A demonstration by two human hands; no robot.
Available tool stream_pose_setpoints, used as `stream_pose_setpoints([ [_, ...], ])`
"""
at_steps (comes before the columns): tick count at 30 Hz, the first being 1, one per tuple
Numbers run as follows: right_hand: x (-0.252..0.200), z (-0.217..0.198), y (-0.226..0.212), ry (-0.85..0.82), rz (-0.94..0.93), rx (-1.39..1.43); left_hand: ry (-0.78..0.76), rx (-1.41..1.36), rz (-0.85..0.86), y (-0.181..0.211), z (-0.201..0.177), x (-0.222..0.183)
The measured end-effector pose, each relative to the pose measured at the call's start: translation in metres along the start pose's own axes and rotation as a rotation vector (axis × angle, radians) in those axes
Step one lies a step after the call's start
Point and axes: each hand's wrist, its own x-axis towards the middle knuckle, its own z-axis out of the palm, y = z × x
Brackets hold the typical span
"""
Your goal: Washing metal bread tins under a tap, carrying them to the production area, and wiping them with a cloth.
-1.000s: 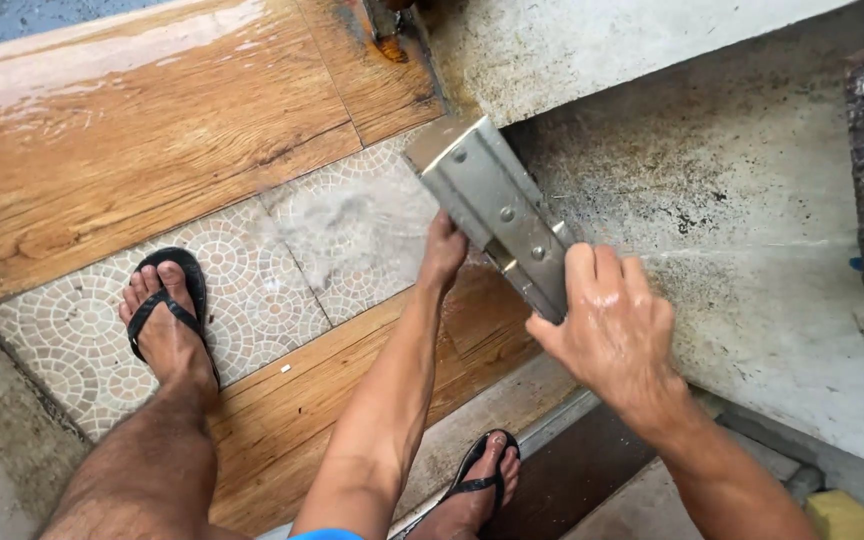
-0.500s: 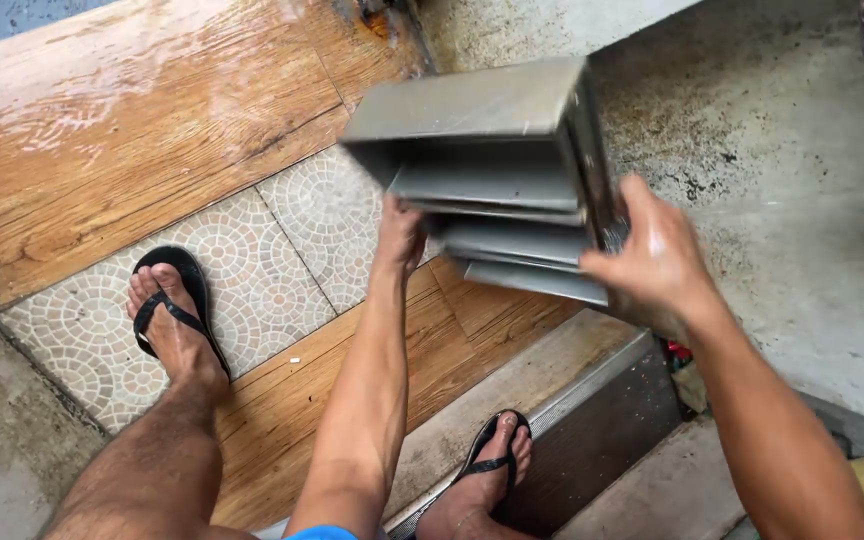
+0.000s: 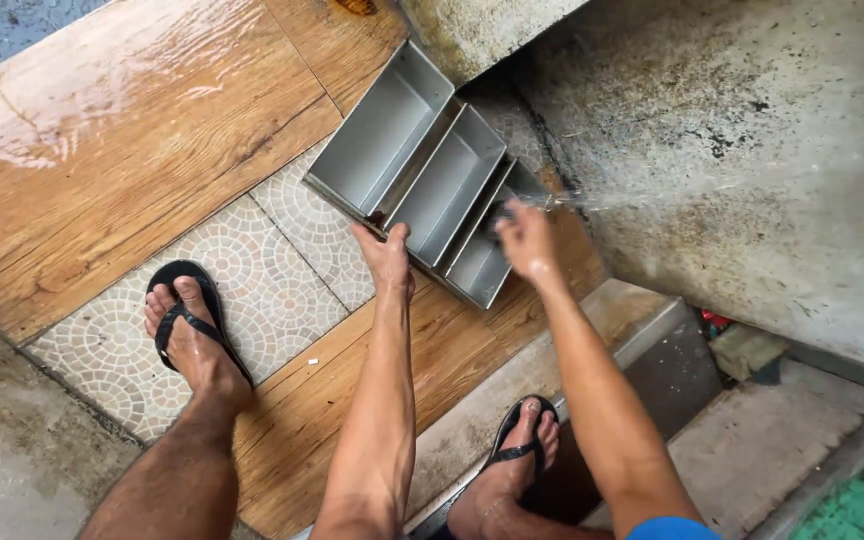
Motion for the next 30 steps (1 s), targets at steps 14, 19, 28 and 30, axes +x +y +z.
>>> stream_pose_setpoints([
  [14, 0.030, 0.090, 0.014, -0.096, 0.457, -0.044, 0.203, 0.143, 0.111, -0.070, -0.014, 0.034],
  [19, 0.000, 0.103, 0.026, -0.243, 0.495, 0.000, 0.324, 0.173, 0.141, -0.072, 0.003, 0.038],
  [28, 0.026, 0.085, 0.007, -0.241, 0.594, -0.063, 0.329, 0.211, 0.169, -0.042, 0.007, 0.016],
  [30, -0.014, 0.092, -0.005, -0.472, 0.362, -0.177, 0.345, 0.201, 0.205, -0.028, 0.014, 0.013],
])
